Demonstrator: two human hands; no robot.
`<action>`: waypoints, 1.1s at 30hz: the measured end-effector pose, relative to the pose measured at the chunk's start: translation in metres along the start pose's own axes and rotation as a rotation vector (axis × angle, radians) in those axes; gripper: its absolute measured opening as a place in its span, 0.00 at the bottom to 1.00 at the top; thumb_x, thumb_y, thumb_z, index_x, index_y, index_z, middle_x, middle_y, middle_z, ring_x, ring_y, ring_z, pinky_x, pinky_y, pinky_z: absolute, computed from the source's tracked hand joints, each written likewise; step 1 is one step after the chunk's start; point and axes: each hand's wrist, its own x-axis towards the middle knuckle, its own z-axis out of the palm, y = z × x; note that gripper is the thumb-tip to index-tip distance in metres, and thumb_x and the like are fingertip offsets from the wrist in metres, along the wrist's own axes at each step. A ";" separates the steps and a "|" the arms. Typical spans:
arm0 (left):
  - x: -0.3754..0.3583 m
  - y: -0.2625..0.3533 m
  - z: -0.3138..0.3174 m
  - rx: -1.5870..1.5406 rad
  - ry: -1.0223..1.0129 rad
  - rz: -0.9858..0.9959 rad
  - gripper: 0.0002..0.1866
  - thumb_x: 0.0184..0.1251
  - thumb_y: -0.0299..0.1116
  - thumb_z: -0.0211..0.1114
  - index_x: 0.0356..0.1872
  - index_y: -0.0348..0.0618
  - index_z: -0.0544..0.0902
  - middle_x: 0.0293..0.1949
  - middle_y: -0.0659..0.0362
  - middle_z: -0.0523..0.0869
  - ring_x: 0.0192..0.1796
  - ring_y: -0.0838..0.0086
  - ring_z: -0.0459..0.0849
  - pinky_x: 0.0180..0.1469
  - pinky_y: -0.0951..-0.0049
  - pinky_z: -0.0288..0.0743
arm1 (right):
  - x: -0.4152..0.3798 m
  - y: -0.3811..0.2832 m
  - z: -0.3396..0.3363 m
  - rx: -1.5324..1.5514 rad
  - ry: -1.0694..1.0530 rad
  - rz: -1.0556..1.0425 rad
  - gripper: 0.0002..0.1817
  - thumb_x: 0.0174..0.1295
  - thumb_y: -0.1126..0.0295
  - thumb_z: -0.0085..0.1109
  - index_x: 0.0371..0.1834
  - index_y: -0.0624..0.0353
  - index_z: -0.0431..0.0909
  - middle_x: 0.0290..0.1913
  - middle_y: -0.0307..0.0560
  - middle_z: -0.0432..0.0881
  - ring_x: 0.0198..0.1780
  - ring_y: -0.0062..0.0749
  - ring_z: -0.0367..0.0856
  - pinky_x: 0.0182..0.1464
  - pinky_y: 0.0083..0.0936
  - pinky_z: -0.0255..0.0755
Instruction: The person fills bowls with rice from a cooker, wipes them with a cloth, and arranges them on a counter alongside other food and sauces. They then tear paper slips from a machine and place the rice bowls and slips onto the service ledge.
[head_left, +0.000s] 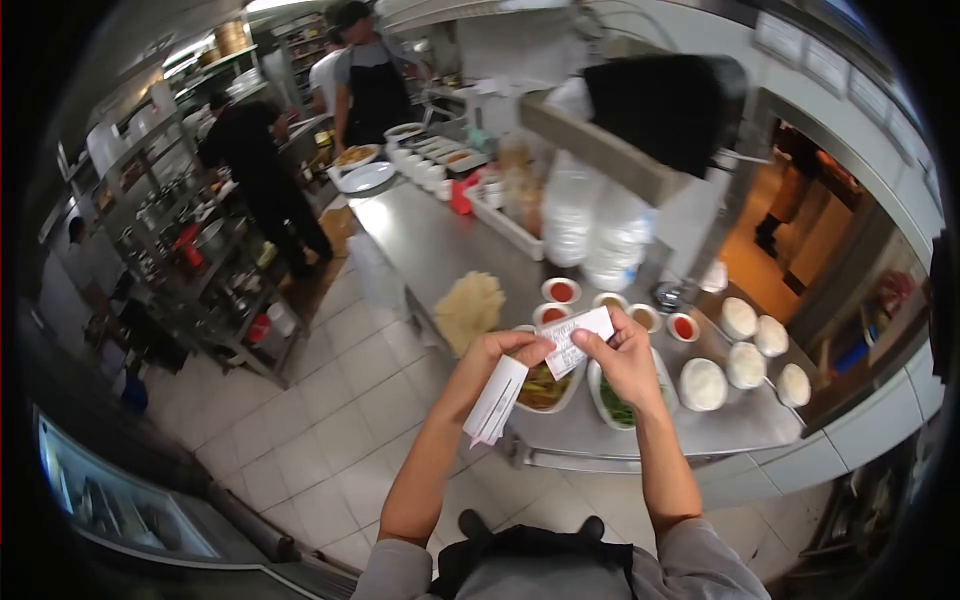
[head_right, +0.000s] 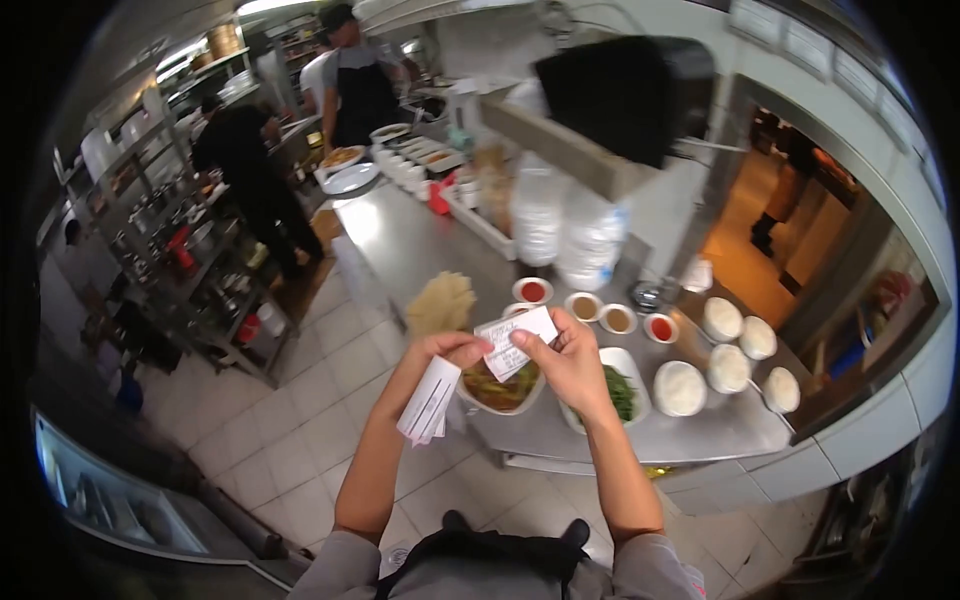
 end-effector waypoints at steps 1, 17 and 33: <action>-0.002 -0.009 -0.027 -0.094 0.031 0.032 0.09 0.61 0.33 0.62 0.36 0.38 0.83 0.32 0.68 0.79 0.33 0.88 0.73 0.34 0.87 0.68 | 0.013 0.018 0.030 -0.079 0.004 0.010 0.10 0.58 0.70 0.58 0.39 0.64 0.74 0.35 0.39 0.80 0.35 0.16 0.75 0.38 0.14 0.68; -0.007 -0.065 -0.371 -0.551 1.131 0.382 0.15 0.63 0.39 0.58 0.40 0.37 0.81 0.34 0.64 0.80 0.31 0.85 0.72 0.34 0.84 0.65 | 0.150 0.155 0.388 -0.201 -0.198 -0.263 0.18 0.50 0.85 0.52 0.45 0.60 0.77 0.36 0.43 0.76 0.33 0.24 0.73 0.29 0.16 0.68; 0.084 -0.078 -0.619 -0.539 0.625 0.030 0.26 0.64 0.54 0.53 0.50 0.40 0.74 0.40 0.59 0.78 0.36 0.75 0.77 0.38 0.76 0.74 | 0.356 0.238 0.524 0.015 -0.651 -0.254 0.21 0.61 0.65 0.53 0.57 0.59 0.69 0.46 0.39 0.69 0.40 0.22 0.69 0.38 0.15 0.64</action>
